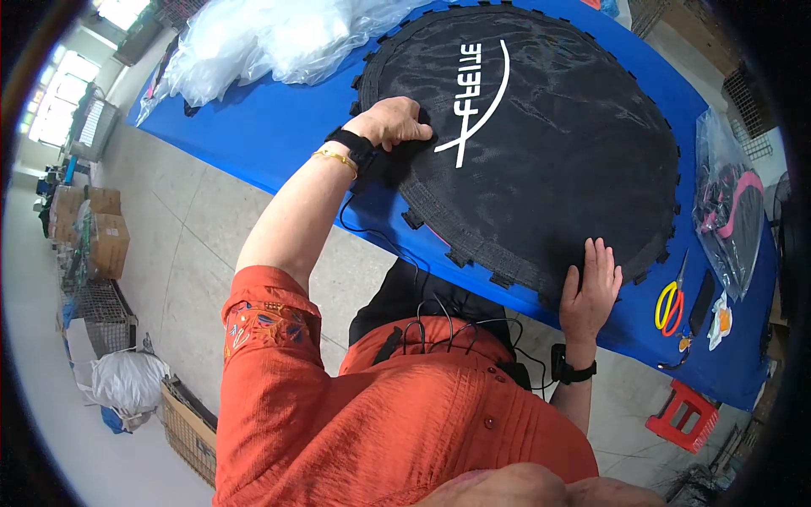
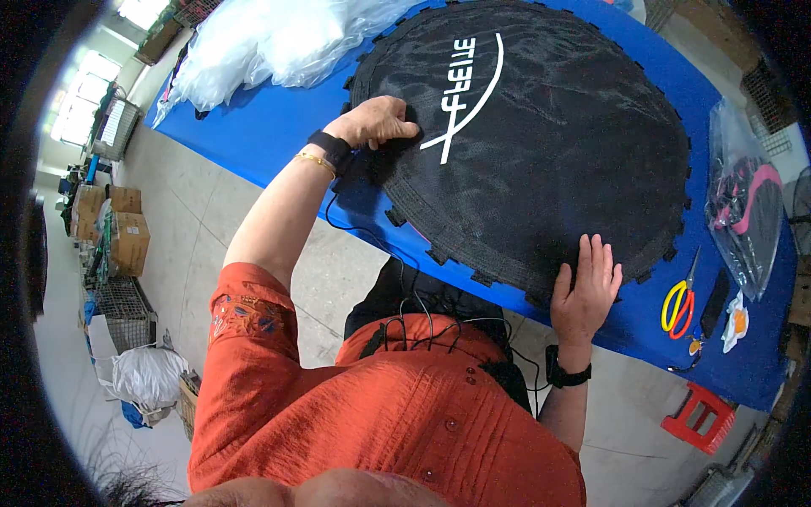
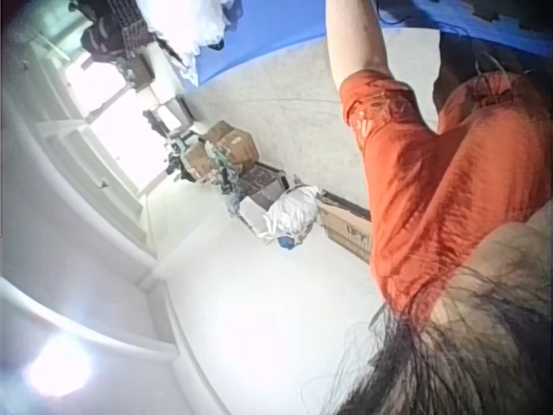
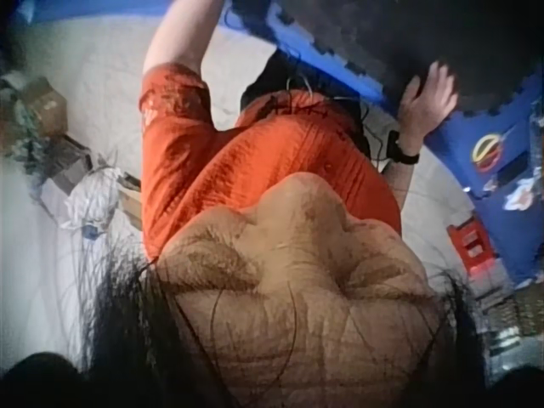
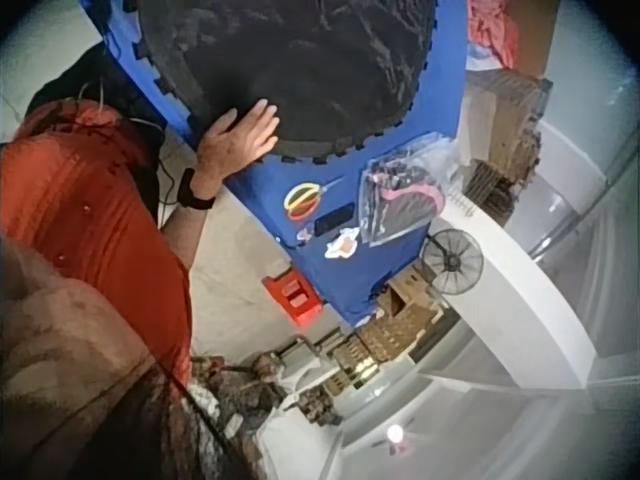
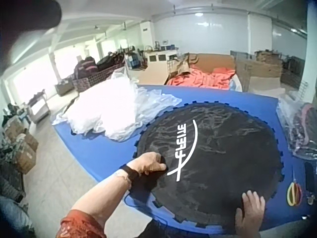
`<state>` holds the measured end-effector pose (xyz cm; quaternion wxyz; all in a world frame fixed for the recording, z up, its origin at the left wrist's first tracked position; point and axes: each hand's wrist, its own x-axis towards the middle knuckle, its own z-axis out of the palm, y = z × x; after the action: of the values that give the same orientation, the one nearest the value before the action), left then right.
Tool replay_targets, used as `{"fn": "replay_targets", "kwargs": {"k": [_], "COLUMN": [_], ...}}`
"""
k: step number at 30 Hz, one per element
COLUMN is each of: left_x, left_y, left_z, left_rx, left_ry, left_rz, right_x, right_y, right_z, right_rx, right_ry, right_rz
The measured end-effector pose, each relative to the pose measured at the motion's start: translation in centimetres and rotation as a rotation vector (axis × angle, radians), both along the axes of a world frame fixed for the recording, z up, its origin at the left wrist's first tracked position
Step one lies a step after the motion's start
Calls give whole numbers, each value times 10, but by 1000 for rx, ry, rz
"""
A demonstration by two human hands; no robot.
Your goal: Folding and inspecting a circular black mesh trampoline cover on a factory workbench.
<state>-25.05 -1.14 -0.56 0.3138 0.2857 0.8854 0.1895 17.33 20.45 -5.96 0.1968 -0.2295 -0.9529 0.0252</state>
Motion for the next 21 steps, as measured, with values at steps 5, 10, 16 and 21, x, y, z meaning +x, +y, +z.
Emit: {"fn": "replay_targets", "kwargs": {"k": [5, 10, 16, 21], "left_x": [22, 0, 0, -9], "left_y": [12, -1, 3, -10], "left_z": [20, 0, 5, -7], "left_rx": [-54, 16, -18, 112], "left_ry": [70, -8, -19, -83], "left_rz": [-1, -6, -17, -10], "right_x": [1, 0, 2, 0], "right_y": [-1, 0, -1, 0], "right_z": [-1, 0, 0, 0], "right_rx": [-2, 2, 7, -19], "right_ry": [-4, -2, -3, 11], "right_rz": [-14, -6, -12, 3]}}
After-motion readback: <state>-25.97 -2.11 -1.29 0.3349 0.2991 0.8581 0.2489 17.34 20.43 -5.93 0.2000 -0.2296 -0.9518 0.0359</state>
